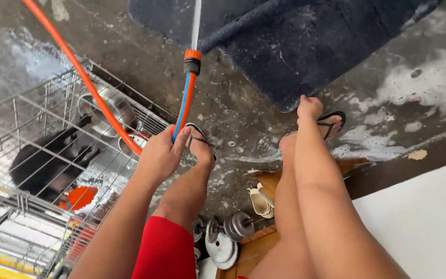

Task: Washing the floor and various household items with a water hose and a brush.

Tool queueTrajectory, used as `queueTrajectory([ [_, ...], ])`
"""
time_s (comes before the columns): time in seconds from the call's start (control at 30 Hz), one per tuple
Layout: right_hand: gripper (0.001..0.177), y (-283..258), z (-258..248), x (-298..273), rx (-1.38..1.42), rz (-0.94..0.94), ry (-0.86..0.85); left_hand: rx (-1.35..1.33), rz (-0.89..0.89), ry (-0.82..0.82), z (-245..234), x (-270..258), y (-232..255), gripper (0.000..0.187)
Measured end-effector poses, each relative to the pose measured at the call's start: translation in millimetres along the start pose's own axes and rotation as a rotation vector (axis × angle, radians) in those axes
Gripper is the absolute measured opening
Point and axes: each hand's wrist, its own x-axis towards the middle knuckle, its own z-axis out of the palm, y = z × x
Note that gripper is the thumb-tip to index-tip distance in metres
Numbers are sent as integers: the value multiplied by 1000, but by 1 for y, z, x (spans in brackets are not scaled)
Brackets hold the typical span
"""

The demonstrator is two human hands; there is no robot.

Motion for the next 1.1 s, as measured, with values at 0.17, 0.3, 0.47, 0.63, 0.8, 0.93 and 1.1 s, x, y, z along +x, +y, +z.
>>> queueTrajectory([
  [0.17, 27, 8, -14, 0, -58, -188, -3, -33, 45, -14, 6, -2, 2, 47],
  [0.3, 29, 55, -72, 22, -265, -270, 86, -38, 69, -47, 3, -9, 6, 46],
  [0.47, 34, 136, -115, 45, -577, -228, -96, -6, 146, -40, 13, -20, -7, 45],
  [0.63, 43, 86, -129, -78, -23, -90, -417, 59, 184, -88, 33, -56, -14, 49],
  [0.8, 64, -208, -156, -378, 521, 312, -754, 68, 280, -77, 62, -126, -26, 59],
  [0.93, 36, -188, -174, -400, 655, 176, -841, 69, 419, -85, 59, -194, -9, 62],
  [1.1, 29, -183, -273, -429, 653, 159, -577, 182, 655, -43, -6, -277, -20, 54],
])
